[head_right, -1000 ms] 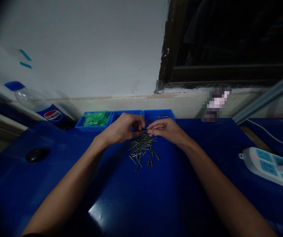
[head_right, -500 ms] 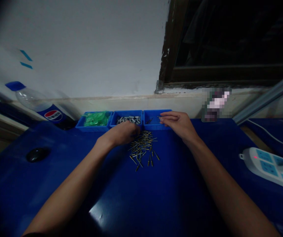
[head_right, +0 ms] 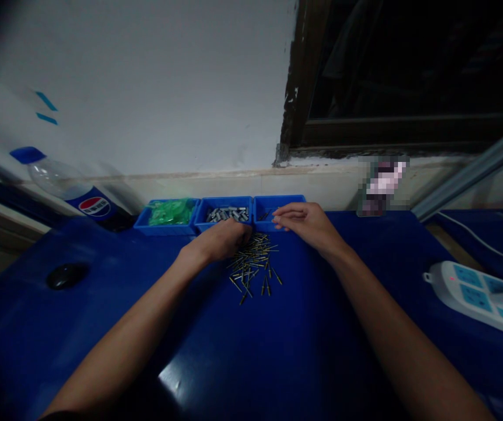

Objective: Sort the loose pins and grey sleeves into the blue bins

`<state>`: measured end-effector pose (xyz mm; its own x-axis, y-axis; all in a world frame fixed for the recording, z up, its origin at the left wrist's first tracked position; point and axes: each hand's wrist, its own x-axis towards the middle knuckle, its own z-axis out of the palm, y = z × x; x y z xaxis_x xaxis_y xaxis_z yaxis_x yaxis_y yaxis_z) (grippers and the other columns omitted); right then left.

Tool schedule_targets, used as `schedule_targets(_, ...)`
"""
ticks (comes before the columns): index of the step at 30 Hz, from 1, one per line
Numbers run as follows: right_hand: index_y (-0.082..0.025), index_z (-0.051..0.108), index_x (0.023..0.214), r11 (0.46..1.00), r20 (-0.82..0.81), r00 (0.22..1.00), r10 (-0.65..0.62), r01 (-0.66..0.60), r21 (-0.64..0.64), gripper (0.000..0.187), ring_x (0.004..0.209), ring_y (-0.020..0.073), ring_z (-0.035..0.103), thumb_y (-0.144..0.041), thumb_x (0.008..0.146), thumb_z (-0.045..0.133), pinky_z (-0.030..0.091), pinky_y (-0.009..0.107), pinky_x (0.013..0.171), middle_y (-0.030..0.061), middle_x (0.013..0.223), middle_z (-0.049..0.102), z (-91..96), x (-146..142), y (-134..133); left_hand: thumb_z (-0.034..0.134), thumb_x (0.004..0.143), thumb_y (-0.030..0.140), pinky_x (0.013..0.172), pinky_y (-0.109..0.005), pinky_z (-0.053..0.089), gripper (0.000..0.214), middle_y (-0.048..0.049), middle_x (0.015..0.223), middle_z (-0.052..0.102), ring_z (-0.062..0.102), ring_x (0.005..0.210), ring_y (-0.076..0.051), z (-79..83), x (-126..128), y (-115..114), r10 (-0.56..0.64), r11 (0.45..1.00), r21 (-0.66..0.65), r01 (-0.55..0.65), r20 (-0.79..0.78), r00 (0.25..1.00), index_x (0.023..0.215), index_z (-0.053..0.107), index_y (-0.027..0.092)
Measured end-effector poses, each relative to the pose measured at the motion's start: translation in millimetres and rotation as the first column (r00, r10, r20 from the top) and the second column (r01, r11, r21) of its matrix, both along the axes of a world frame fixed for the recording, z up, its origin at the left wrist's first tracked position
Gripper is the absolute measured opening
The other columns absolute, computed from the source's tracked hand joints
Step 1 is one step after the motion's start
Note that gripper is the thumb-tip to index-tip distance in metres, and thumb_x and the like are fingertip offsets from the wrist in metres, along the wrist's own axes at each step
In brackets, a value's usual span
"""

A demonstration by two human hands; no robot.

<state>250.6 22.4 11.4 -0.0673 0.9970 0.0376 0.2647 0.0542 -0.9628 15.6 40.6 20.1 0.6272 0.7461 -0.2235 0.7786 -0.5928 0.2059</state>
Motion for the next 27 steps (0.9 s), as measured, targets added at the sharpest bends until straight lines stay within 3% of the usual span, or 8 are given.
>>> schedule_targets(6,-0.025,0.081,0.086,1.0,0.003,1.0,0.008,-0.008,0.002,0.019,0.082,0.0256,0.077,-0.04,0.074,0.084,0.06,0.045,0.078,0.0066,0.087,0.081,-1.8,-0.1,0.7,0.054,0.081,-0.002,0.06,-0.027,0.039,0.028,-0.0059,0.081,0.072,0.06,0.066,-0.016,-2.9,-4.0,3.5,-0.038,0.999,-0.009,0.039,0.036,0.999,0.095,0.071,0.016)
schedule_targets(12,-0.025,0.081,0.086,0.998,0.014,0.998,0.056,-0.056,-0.02,0.021,0.081,0.0254,0.077,-0.041,0.073,0.084,0.059,0.041,0.075,0.0064,0.084,0.081,-4.5,0.5,2.5,0.059,0.071,-0.005,0.061,-0.024,0.04,0.043,-0.0024,0.082,0.073,0.063,0.07,-0.013,12.2,-7.0,4.7,-0.066,0.993,-0.081,0.082,0.185,0.981,0.108,0.07,0.015)
schedule_targets(19,-0.027,0.083,0.094,0.977,0.052,0.978,0.204,-0.2,-0.076,0.021,0.085,0.0265,0.077,-0.04,0.078,0.082,0.06,0.042,0.077,0.007,0.086,0.082,-6.5,2.1,3.0,0.055,0.075,-0.001,0.074,-0.026,0.048,0.035,-0.0051,0.094,0.073,0.065,0.081,-0.014,18.2,-5.2,4.9,-0.166,0.986,0.061,0.157,0.518,0.839,0.104,0.068,0.012)
schedule_targets(23,-0.027,0.082,0.1,0.949,-0.013,0.955,0.297,-0.297,-0.105,0.023,0.087,0.0261,0.078,-0.034,0.078,0.082,0.06,0.042,0.079,0.0067,0.088,0.083,-6.6,-0.3,0.2,0.055,0.077,0.003,0.073,-0.024,0.05,0.035,-0.0043,0.094,0.071,0.065,0.079,-0.013,17.7,-3.1,1.8,-0.13,0.991,0.054,0.124,0.636,0.76,0.11,0.062,0.014)
schedule_targets(27,-0.026,0.082,0.101,0.941,-0.082,0.946,0.314,-0.322,-0.104,0.024,0.087,0.0248,0.078,-0.029,0.078,0.08,0.06,0.04,0.079,0.006,0.09,0.084,-8.1,-4.9,-3.0,0.059,0.078,0.006,0.071,-0.022,0.051,0.046,-0.003,0.092,0.072,0.066,0.075,-0.012,19.0,-3.1,-0.6,-0.102,0.992,0.013,0.125,0.675,0.731,0.123,0.053,0.016)
